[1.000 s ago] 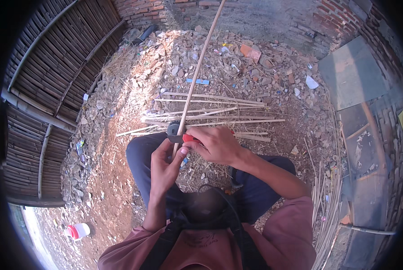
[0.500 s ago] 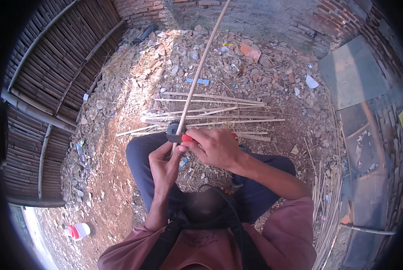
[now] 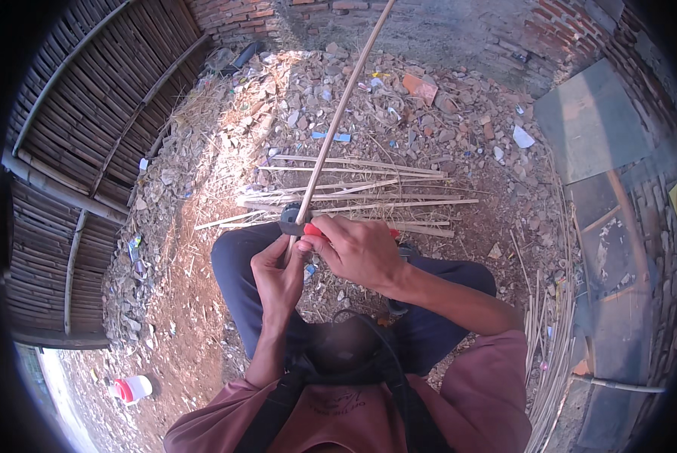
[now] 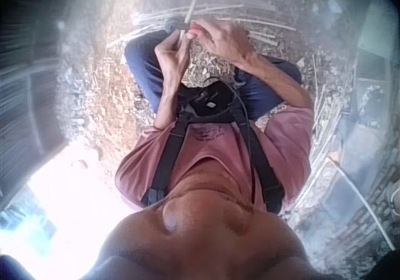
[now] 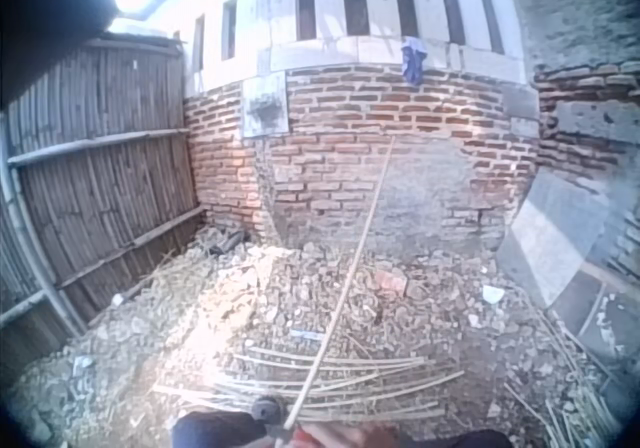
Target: The person scrapes a thin wooden strip using a utility knife, moving the blade along the length of the wood to smooth its surface while holding the strip in their other hand.
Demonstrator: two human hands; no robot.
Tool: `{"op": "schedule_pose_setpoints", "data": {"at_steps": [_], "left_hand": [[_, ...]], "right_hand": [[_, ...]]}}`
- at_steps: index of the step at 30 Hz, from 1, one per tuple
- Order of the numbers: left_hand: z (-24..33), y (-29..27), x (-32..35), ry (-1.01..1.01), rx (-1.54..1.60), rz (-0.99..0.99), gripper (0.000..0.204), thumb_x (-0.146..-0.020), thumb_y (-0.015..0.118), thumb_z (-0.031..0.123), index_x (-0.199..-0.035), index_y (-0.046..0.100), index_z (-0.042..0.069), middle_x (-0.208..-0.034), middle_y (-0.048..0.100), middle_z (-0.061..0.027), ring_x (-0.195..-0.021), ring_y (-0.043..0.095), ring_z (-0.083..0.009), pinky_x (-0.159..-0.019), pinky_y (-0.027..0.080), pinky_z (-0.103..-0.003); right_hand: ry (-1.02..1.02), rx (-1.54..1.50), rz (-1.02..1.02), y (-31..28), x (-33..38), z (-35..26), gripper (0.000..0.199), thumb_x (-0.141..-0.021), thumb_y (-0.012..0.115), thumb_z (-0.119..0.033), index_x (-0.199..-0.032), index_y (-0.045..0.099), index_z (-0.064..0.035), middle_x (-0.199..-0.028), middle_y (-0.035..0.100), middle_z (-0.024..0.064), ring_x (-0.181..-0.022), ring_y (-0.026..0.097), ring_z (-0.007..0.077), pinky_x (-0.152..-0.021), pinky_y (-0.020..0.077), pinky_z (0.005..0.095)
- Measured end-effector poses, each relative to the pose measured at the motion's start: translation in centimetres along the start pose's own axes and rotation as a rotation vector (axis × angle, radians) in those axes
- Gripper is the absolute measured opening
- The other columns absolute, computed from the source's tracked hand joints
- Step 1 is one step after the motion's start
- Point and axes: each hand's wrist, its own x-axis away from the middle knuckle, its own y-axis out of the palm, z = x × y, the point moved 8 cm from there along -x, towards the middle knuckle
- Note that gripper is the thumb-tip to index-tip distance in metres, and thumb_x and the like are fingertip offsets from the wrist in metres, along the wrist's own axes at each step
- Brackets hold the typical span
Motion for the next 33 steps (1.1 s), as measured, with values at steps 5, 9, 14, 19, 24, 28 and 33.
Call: {"op": "schedule_pose_setpoints", "data": {"at_steps": [5,9,14,19,24,28,33], "left_hand": [[0.9,-0.1,0.1,0.004,0.016,0.018,0.016,-0.101,0.076,0.010,-0.100,0.074,-0.006,-0.070,0.053,0.0086,-0.067,0.038,-0.0004,-0.055,0.029,-0.022],[0.6,-0.3,0.3,-0.028,-0.014,0.015,0.017,-0.101,0.077,0.012,-0.101,0.075,-0.005,-0.068,0.051,0.0086,-0.066,0.037,-0.0003,-0.054,0.029,-0.022],[1.2,-0.5,0.3,-0.011,-0.146,0.021,0.020,-0.101,0.077,0.018,-0.098,0.073,-0.002,-0.060,0.051,0.0013,-0.058,0.039,-0.0032,-0.051,0.033,-0.025],[3.1,-0.1,0.5,0.081,-0.320,0.012,0.019,-0.103,0.073,0.020,-0.100,0.069,0.002,-0.062,0.058,-0.0112,-0.050,0.052,-0.0191,-0.053,0.042,-0.034],[2.9,-0.1,1.0,0.054,-0.362,-0.029,0.019,-0.104,0.071,0.021,-0.108,0.066,0.004,-0.065,0.063,-0.0153,-0.054,0.064,-0.0325,-0.055,0.048,-0.040],[2.4,-0.3,1.1,0.067,-0.424,-0.070,0.020,-0.106,0.066,0.023,-0.111,0.065,0.004,-0.067,0.064,-0.0170,-0.060,0.067,-0.0373,-0.057,0.049,-0.045],[2.7,-0.2,0.9,0.069,-0.390,-0.064,0.019,-0.109,0.062,0.022,-0.110,0.064,0.004,-0.070,0.065,-0.0195,-0.063,0.068,-0.0407,-0.058,0.049,-0.049]], "right_hand": [[-0.003,-0.015,0.048,-0.4,-0.2,-0.5,0.028,-0.103,0.070,-0.036,-0.103,0.066,-0.0078,-0.078,0.073,0.0073,-0.063,0.074,0.0263,-0.051,0.0544,0.0402],[-0.018,0.010,0.070,-0.7,-0.2,-0.9,0.027,-0.104,0.070,-0.035,-0.105,0.066,-0.0081,-0.079,0.073,0.0068,-0.063,0.074,0.0252,-0.050,0.0547,0.0392],[-0.025,0.049,0.071,-0.9,-0.2,-1.2,0.026,-0.103,0.070,-0.035,-0.106,0.066,-0.0089,-0.079,0.073,0.0062,-0.063,0.073,0.0246,-0.050,0.0545,0.0386],[-0.021,0.022,0.076,-1.4,-0.6,-1.2,0.025,-0.103,0.071,-0.034,-0.105,0.067,-0.0096,-0.078,0.072,0.0058,-0.062,0.073,0.0241,-0.050,0.0538,0.0383],[-0.019,0.022,0.052,-1.1,-0.6,-0.4,0.024,-0.102,0.072,-0.034,-0.101,0.066,-0.0100,-0.077,0.072,0.0062,-0.061,0.072,0.0248,-0.049,0.0523,0.0388],[0.017,0.044,-0.013,-0.7,-0.4,-0.1,0.022,-0.096,0.079,-0.028,-0.103,0.072,-0.0083,-0.085,0.077,0.0067,-0.067,0.075,0.0249,-0.055,0.0554,0.0371],[-0.021,0.031,0.042,-1.0,-0.6,0.1,0.024,-0.101,0.073,-0.035,-0.099,0.067,-0.0113,-0.077,0.072,0.0053,-0.060,0.072,0.0251,-0.050,0.0525,0.0394]]}}
